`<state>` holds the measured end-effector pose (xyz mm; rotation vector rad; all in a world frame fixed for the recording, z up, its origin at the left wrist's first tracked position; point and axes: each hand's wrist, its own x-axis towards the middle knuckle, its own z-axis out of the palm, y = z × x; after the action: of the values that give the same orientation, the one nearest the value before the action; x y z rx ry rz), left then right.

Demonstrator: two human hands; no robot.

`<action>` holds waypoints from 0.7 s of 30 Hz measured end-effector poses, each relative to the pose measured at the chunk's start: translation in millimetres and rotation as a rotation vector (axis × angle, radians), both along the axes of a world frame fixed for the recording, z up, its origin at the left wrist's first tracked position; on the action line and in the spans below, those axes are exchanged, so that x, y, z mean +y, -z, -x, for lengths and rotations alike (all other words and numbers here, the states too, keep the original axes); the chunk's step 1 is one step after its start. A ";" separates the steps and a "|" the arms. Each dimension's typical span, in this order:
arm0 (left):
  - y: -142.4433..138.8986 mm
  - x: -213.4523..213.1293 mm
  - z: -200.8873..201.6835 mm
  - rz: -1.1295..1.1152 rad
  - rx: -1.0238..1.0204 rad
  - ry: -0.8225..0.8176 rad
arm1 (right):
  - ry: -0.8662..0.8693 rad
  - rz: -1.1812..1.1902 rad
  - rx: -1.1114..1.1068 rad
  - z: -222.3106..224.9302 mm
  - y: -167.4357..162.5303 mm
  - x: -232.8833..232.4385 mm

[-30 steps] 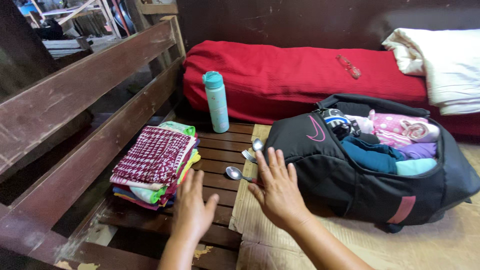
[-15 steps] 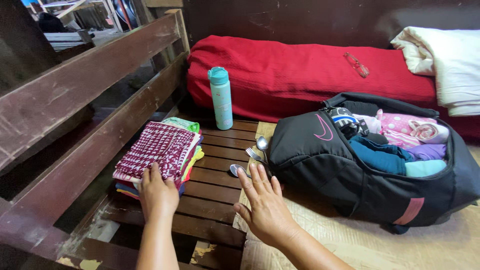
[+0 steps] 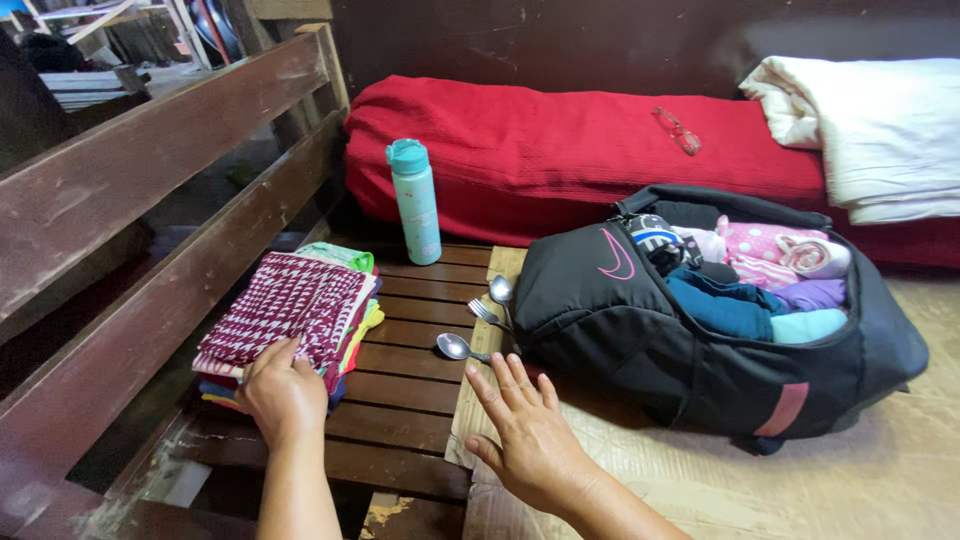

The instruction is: The person folds clothing items one at a time on a cardboard mat on a bed and places each folded item into an open backpack. They fold a purple garment, a striped shirt, a patterned cloth rolled up, and a houndstooth-pattern garment, adding each to the packed backpack.

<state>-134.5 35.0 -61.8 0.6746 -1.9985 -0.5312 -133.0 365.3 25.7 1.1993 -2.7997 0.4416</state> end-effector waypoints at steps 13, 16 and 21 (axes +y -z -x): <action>-60.0 35.4 -29.0 0.055 0.372 0.085 | 0.038 -0.012 -0.051 -20.1 -3.7 25.8; -91.5 69.8 -41.1 0.036 0.409 0.230 | 0.042 0.049 -0.086 -24.4 -7.4 23.0; -132.3 159.5 -70.5 -0.200 0.332 0.642 | 0.105 0.294 -0.155 -29.8 -5.4 24.0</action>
<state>-64.0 194.5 70.4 0.0262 -1.8303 -1.1537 -103.2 389.2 31.1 0.9910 -2.7734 0.9343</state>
